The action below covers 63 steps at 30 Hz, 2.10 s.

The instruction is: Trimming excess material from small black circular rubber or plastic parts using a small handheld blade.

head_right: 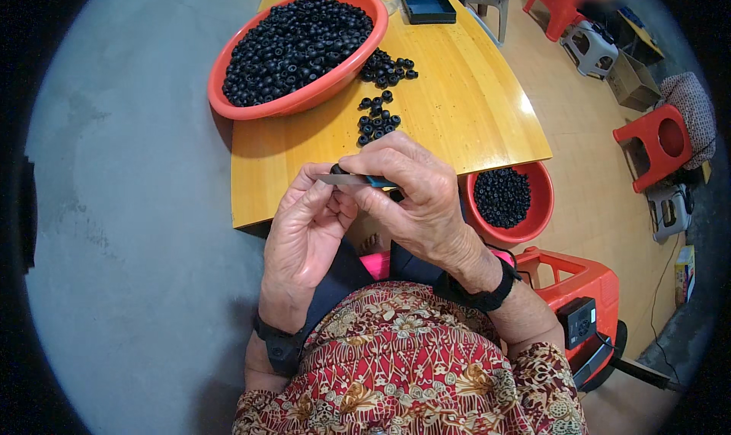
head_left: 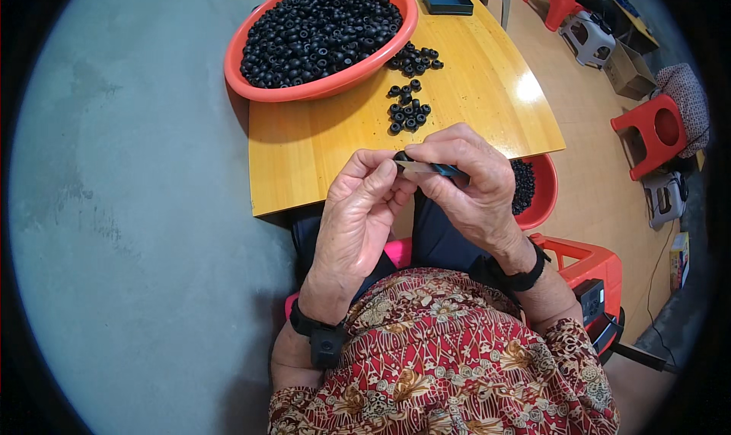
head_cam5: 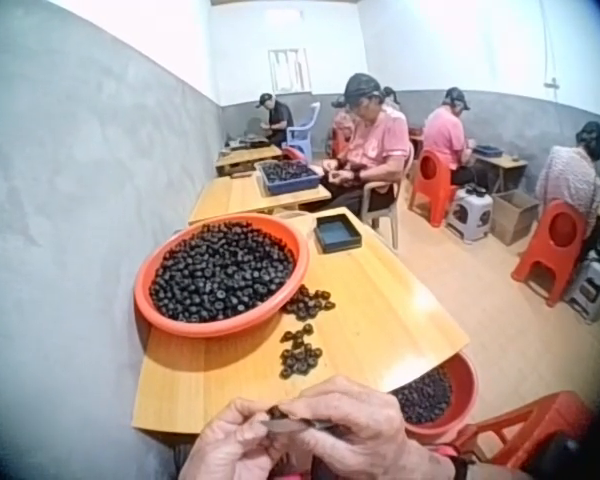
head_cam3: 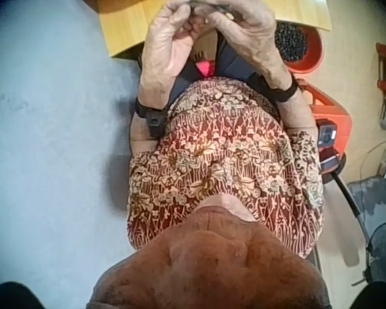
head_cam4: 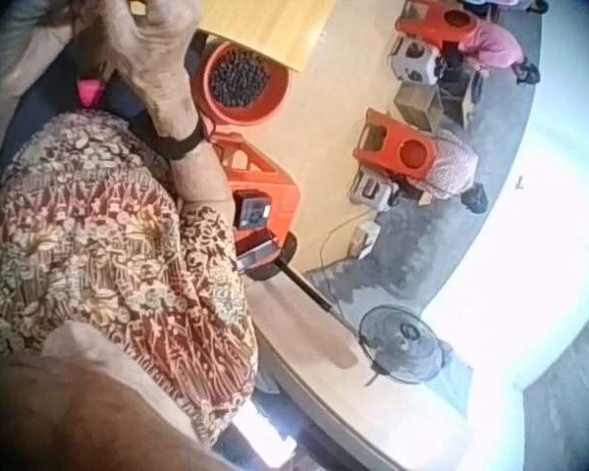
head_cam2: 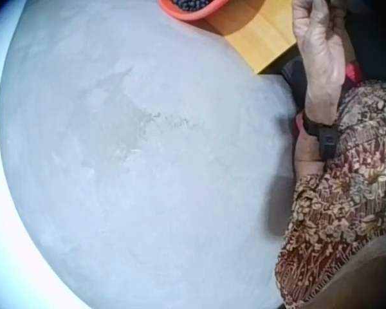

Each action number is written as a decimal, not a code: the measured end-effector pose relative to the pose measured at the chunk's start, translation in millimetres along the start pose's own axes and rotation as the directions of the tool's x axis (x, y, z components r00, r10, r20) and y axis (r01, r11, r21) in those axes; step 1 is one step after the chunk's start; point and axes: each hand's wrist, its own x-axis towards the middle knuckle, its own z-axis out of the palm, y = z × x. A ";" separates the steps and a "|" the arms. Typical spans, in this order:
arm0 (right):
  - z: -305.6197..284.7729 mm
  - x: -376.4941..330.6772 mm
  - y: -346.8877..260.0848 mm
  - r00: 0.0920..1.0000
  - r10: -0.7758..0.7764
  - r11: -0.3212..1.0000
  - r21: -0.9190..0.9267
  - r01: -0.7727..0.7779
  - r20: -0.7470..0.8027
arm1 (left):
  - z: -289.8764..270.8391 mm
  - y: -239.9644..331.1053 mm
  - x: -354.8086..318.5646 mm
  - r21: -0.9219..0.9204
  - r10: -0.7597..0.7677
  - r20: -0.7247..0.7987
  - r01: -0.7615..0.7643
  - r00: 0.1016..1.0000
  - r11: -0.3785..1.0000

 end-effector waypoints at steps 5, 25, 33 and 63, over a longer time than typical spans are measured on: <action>-0.1 -0.7 -2.9 0.999 0.036 0.998 -0.054 -0.036 -0.005 | -0.8 0.5 0.4 0.013 -0.011 -0.015 0.011 1.000 1.000; 5.8 -4.9 18.2 0.977 0.213 0.952 0.223 -0.209 0.008 | -7.5 -0.2 4.5 -0.031 -0.013 0.009 0.013 1.000 0.999; 2.2 -2.0 16.9 0.925 0.370 0.862 0.339 -0.378 0.091 | -5.2 -1.3 4.2 0.053 0.059 0.014 -0.060 0.998 0.997; 4.8 -4.1 15.0 1.000 -0.011 0.998 -0.064 0.011 0.012 | -22.9 -4.9 10.1 -0.088 -0.070 -0.003 0.070 0.998 0.994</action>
